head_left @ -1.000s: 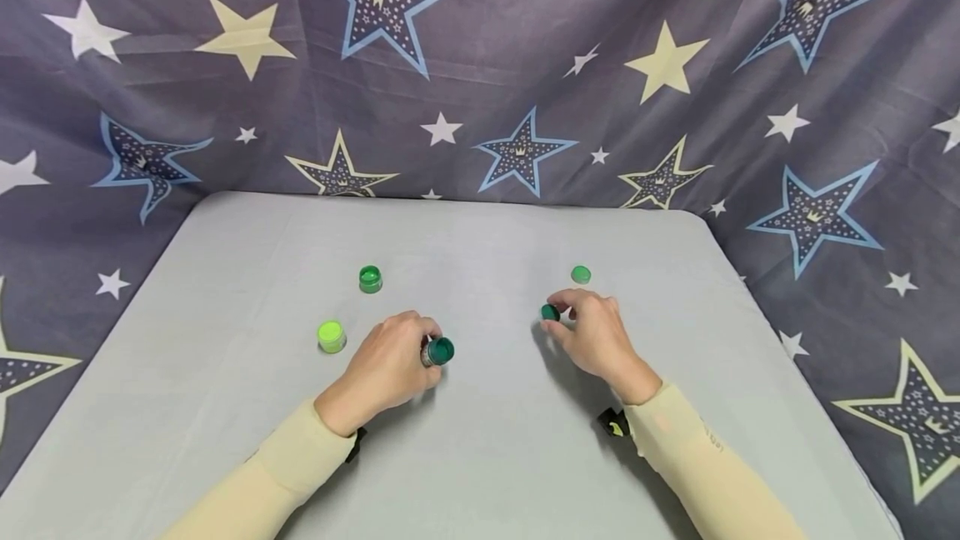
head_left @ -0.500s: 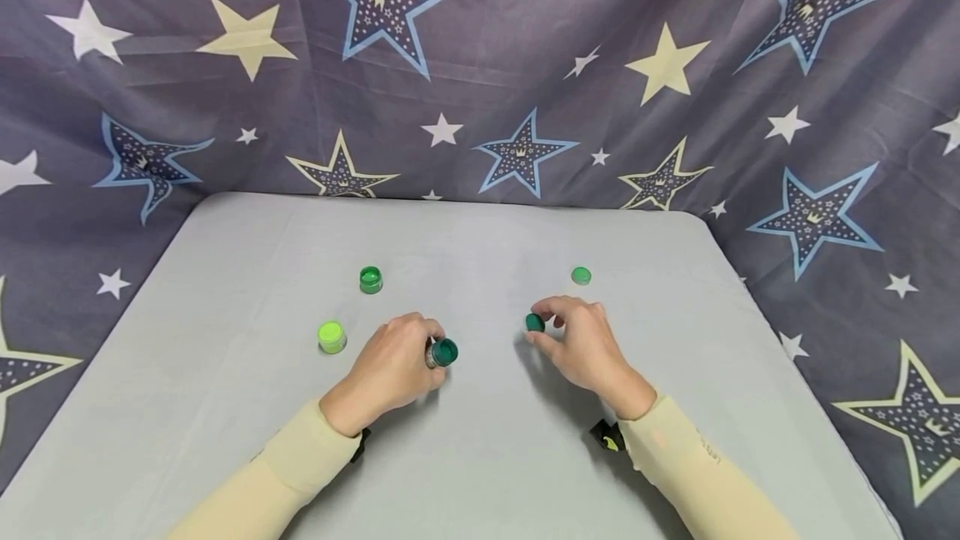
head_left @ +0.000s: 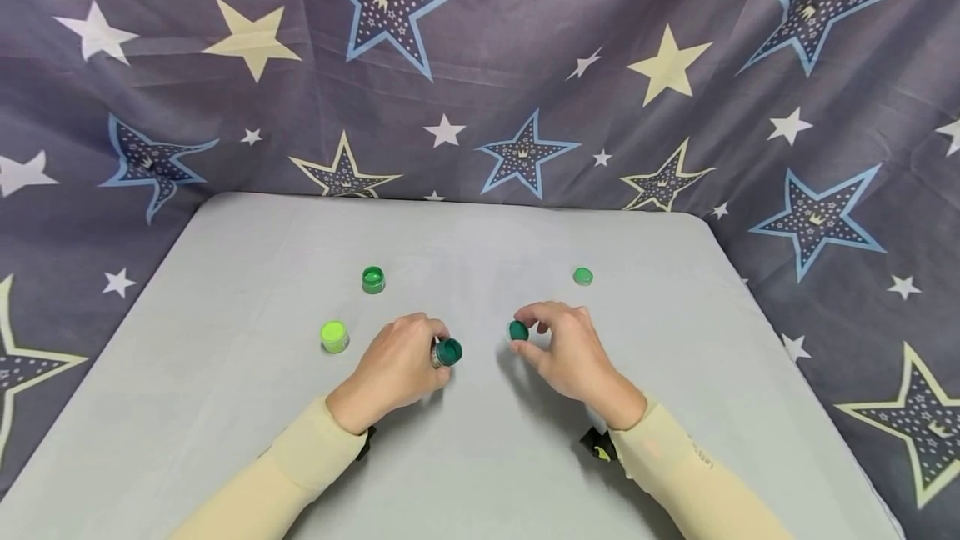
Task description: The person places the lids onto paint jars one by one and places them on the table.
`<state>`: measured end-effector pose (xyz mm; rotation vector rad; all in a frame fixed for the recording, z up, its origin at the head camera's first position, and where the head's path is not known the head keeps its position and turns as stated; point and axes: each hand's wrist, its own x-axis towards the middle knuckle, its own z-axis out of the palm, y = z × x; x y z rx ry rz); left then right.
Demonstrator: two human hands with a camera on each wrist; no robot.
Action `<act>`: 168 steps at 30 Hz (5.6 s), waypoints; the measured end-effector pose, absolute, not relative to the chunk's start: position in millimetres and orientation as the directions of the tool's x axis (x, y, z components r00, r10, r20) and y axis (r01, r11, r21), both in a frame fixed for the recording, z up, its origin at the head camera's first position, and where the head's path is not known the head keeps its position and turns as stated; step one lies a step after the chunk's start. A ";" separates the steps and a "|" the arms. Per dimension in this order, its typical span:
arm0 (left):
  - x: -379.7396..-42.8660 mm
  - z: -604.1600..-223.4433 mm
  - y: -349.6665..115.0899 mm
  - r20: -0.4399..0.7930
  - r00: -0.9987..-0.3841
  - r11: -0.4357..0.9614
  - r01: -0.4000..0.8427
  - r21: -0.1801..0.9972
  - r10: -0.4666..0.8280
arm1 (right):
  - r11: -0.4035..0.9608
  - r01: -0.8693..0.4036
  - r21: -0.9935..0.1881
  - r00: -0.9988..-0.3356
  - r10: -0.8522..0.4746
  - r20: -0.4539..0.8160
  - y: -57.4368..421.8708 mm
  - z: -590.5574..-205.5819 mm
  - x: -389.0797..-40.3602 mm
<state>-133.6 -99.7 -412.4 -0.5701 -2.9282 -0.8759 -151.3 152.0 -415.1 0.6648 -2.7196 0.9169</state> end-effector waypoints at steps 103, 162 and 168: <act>-136.8 -418.9 -75.4 0.198 -0.909 0.753 0.415 0.511 0.367 | 0.557 -0.598 -0.576 -0.798 -0.481 0.363 118.1 -425.8 -137.5; -137.3 -417.9 -75.8 0.228 -0.890 0.711 0.454 0.537 0.396 | 0.529 -0.587 -0.612 -0.794 -0.522 0.310 123.3 -422.8 -139.5; -137.0 -417.1 -75.6 0.217 -0.893 0.711 0.446 0.544 0.394 | 0.541 -0.594 -0.596 -0.794 -0.513 0.326 121.8 -425.1 -139.4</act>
